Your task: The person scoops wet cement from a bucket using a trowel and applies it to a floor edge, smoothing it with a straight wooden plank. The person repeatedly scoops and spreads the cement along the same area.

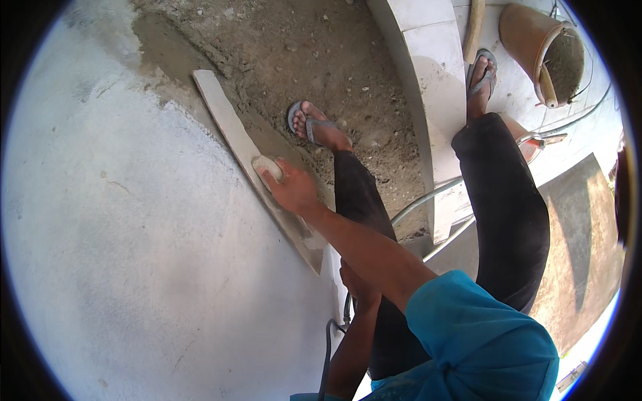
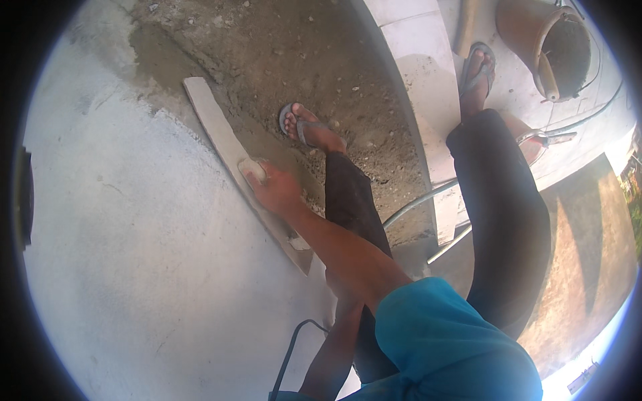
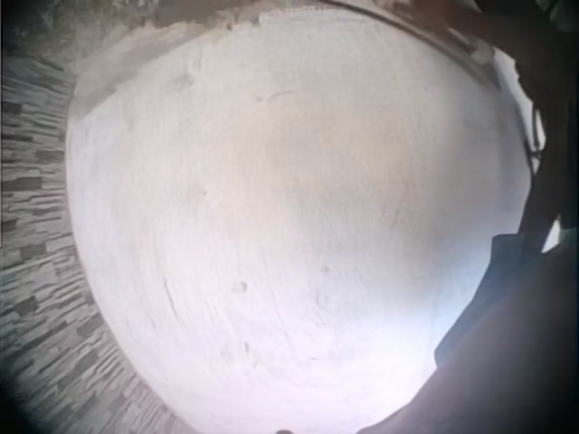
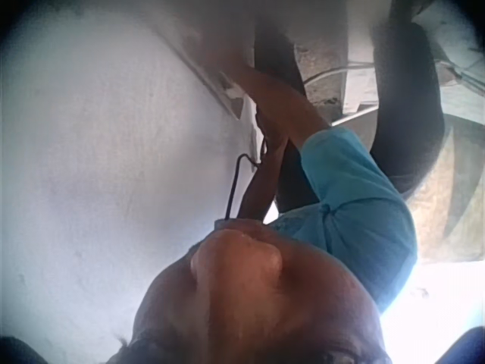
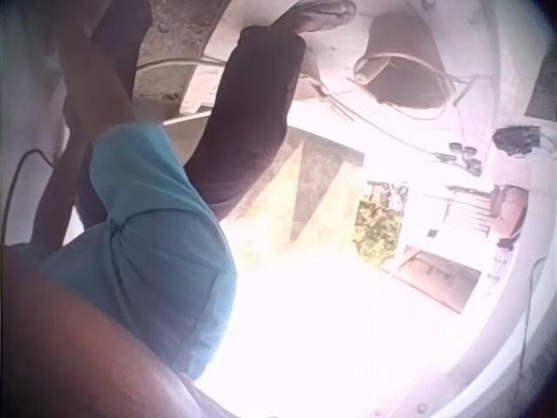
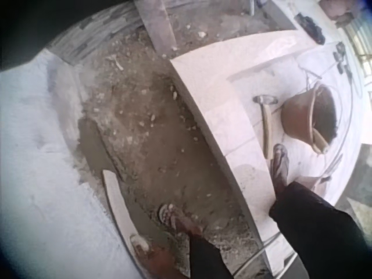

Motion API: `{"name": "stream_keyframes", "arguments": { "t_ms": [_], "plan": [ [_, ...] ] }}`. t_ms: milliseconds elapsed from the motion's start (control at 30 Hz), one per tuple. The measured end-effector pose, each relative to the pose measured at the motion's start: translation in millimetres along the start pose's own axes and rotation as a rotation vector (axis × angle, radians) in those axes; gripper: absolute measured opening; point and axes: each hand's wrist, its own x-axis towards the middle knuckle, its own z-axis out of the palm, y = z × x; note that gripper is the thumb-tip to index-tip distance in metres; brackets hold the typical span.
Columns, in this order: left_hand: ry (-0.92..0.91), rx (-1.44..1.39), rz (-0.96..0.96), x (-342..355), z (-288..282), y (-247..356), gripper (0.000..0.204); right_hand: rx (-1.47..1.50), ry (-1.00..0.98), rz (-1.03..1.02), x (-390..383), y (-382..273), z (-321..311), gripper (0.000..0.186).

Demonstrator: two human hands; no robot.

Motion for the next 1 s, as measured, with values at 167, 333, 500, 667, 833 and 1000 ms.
{"name": "stream_keyframes", "arguments": {
  "t_ms": [167, 333, 500, 667, 833, 1000],
  "plan": [
    [0.317, 0.015, 0.449, 6, 20, -28, 0.040, -0.021, -0.135, 0.104, 26, -45, -23, 0.069],
    [0.169, -0.031, 0.156, -20, 35, -47, 0.039, 0.009, 0.056, -0.081, 4, 29, 21, 0.063],
    [0.163, -0.062, 0.212, -4, 7, -11, 0.038, 0.064, -0.039, -0.002, -18, 22, 1, 0.063],
    [0.312, 0.052, 0.477, 7, 16, -21, 0.037, -0.001, -0.033, 0.066, 25, -9, -12, 0.073],
    [0.141, 0.073, 0.209, -4, 2, -3, 0.038, 0.031, 0.009, 0.072, 18, 48, 17, 0.077],
    [0.170, 0.024, 0.309, 0, -6, 9, 0.037, -0.027, -0.044, 0.172, -33, 60, -1, 0.074]
  ]
}}
